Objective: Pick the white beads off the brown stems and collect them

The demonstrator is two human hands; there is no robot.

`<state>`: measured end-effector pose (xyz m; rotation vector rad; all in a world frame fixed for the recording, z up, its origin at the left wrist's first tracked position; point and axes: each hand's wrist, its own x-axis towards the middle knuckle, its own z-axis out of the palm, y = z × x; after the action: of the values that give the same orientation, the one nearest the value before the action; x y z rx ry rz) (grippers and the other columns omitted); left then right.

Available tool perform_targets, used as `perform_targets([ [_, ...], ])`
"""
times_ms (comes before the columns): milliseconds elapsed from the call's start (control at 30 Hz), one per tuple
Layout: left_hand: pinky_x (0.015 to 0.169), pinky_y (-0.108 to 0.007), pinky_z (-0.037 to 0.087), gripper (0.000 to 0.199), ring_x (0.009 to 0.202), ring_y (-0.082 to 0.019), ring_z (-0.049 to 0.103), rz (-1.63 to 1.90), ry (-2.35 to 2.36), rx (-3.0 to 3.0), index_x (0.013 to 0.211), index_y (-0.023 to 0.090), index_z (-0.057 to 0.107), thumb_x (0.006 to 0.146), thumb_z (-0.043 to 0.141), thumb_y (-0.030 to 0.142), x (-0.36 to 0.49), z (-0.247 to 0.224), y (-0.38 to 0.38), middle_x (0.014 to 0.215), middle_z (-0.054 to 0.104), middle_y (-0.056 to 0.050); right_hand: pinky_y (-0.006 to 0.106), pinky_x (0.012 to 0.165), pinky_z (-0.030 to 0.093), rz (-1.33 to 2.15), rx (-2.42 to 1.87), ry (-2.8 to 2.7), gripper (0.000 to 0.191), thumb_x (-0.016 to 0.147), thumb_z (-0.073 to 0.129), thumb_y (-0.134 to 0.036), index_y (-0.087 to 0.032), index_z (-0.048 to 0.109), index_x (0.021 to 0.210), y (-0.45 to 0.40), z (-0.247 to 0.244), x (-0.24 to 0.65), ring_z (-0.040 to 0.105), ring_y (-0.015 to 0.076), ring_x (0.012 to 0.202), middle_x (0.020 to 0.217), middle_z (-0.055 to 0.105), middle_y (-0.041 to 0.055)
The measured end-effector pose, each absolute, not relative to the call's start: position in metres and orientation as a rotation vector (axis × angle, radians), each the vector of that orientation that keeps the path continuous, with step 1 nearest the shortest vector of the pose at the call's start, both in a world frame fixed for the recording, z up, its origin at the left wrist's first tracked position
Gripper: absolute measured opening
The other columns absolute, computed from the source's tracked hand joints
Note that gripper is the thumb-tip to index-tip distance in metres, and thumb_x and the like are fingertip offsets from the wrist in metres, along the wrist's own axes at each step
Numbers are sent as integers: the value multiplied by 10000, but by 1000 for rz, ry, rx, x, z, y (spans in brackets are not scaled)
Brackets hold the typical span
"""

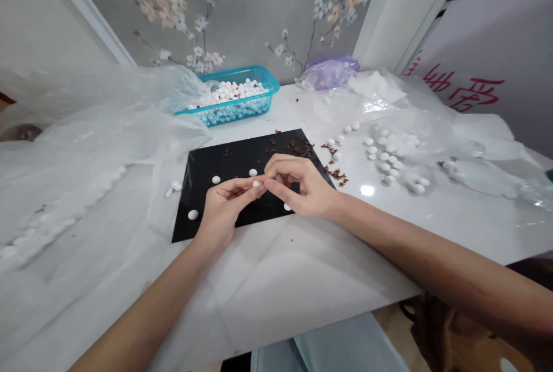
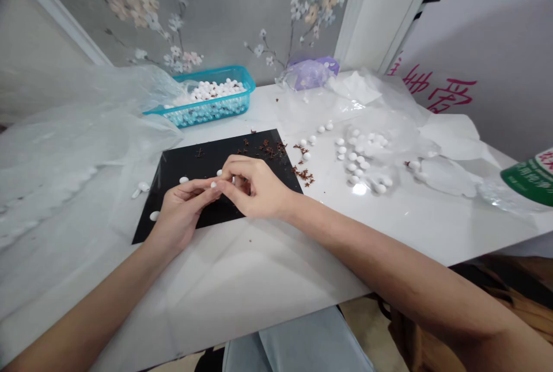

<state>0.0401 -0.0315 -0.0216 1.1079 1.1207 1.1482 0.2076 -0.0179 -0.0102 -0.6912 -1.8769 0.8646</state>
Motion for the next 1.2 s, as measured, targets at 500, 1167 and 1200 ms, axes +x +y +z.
perform_targets([
  [500,660,-216,479,154,662,-113,604,1110,1212,1331,708,183,684,644,751,307,38,-15,-31,708,673,-10,220,502,369,717,-854,-2033,306,875,472,-373,-141,616,737,4,6,230,463,72,543,747,579,31],
  [1167,889,-374,414,284,1030,-231,521,759,1735,2252,895,221,668,826,488,431,3,-12,-3,1039,640,-52,405,892,374,60,-1545,-2244,414,940,305,-337,-158,562,1210,44,-29,266,473,255,1071,1206,592,84],
  [1200,895,-378,411,297,1053,-237,511,718,1734,2238,913,224,671,826,485,439,3,-12,-3,1061,635,-54,412,907,361,92,-1520,-2261,425,944,294,-360,-173,548,1229,43,-31,264,467,252,1094,1240,578,69],
])
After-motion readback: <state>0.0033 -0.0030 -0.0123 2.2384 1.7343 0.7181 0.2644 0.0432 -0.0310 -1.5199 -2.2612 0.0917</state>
